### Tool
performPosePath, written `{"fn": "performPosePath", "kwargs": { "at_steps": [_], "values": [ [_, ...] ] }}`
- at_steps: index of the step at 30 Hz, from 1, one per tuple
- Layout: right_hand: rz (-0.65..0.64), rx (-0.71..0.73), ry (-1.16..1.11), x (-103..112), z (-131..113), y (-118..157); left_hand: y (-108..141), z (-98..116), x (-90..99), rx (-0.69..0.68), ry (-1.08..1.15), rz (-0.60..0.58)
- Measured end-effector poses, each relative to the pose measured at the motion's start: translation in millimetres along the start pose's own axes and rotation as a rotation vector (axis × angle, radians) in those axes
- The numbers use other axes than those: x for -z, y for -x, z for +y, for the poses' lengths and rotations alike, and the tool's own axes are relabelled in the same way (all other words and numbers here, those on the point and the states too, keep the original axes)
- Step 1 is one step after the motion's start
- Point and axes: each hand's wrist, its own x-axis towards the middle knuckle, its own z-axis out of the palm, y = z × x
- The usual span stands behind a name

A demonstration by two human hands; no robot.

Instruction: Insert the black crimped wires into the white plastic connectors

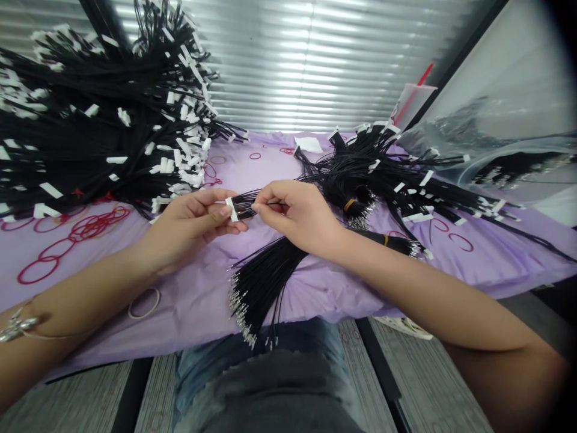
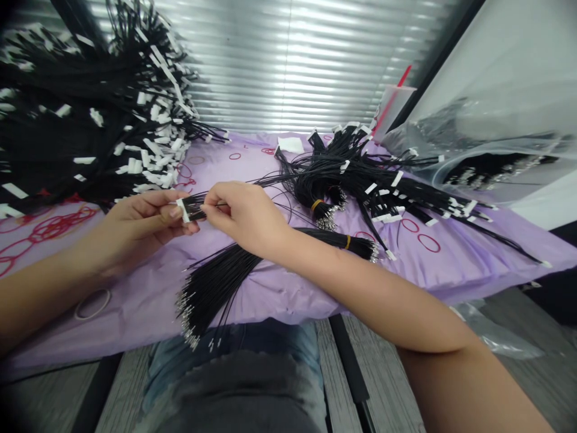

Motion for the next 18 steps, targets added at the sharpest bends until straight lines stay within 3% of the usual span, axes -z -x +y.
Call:
{"fn": "performPosePath", "kwargs": {
  "at_steps": [8,13,18],
  "values": [
    [-0.012,-0.038,-0.036,1,-1,0,1,0,0.1,0.006,-0.009,-0.038],
    [-0.034,-0.009,0.037,-2,-3,2,0,-1,-0.2,0.013,-0.012,0.013],
    [-0.071,-0.071,0.127,-13,-3,4,1,-3,1.4,0.034,-0.037,-0.013]
  ]
}}
